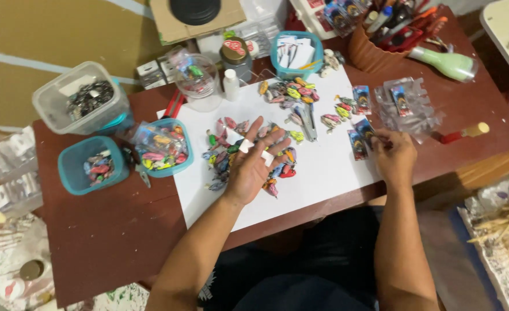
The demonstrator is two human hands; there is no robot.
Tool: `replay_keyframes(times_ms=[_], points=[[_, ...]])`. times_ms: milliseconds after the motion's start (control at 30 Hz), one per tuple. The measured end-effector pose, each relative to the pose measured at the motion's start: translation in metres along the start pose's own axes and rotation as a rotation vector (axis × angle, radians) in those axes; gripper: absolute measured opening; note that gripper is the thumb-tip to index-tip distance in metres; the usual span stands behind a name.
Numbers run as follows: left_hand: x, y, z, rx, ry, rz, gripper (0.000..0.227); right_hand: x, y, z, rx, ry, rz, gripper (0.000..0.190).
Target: The person sorts through a pile of small, colorful items on a desk, placing specific pieces into clear plastic bags, and then seals one of the bags using a stapler.
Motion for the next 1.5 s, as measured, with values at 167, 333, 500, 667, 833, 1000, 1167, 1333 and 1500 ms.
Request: replay_keyframes(times_ms=[167, 333, 500, 667, 833, 1000, 1167, 1333, 1500], points=[[-0.002, 0.000, 0.005, 0.066, 0.038, 0.007, 0.067, 0.003, -0.007, -0.080, -0.002, 0.708, 0.128, 0.016], [-0.004, 0.001, 0.001, 0.083, 0.079, 0.010, 0.062, 0.058, -0.017, -0.139, 0.054, 1.253, -0.109, 0.007], [-0.016, 0.006, -0.011, 0.080, 0.082, 0.032, 0.062, 0.096, -0.026, -0.187, -0.035, 1.063, -0.431, 0.004], [-0.013, 0.004, -0.006, 0.110, 0.127, 0.047, 0.054, 0.097, -0.028, -0.192, -0.062, 1.041, -0.445, 0.003], [-0.008, 0.003, -0.005, 0.063, 0.145, -0.015, 0.056, 0.100, -0.033, -0.205, 0.042, 1.041, -0.531, 0.008], [-0.012, 0.003, -0.007, 0.098, 0.177, -0.018, 0.056, 0.101, -0.035, -0.216, 0.044, 1.190, -0.468, 0.022], [-0.014, 0.002, -0.006, 0.081, 0.236, 0.050, 0.048, 0.103, -0.030, -0.215, 0.030, 1.187, -0.461, 0.047], [-0.017, 0.002, 0.007, 0.113, 0.297, 0.081, 0.045, 0.111, -0.024, -0.237, 0.008, 1.171, -0.530, 0.059], [-0.027, 0.001, 0.032, 0.201, 0.251, 0.135, 0.045, 0.121, -0.017, -0.272, -0.138, 1.163, -0.600, 0.055]])
Point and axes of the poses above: each hand's wrist, its own y-axis towards the middle knuckle, its own x-axis out of the palm, z = x × y, the point moved 10 cm from there along y, towards the middle knuckle, and after that the axes turned 12 degrees about y, right-handed, at the moved point
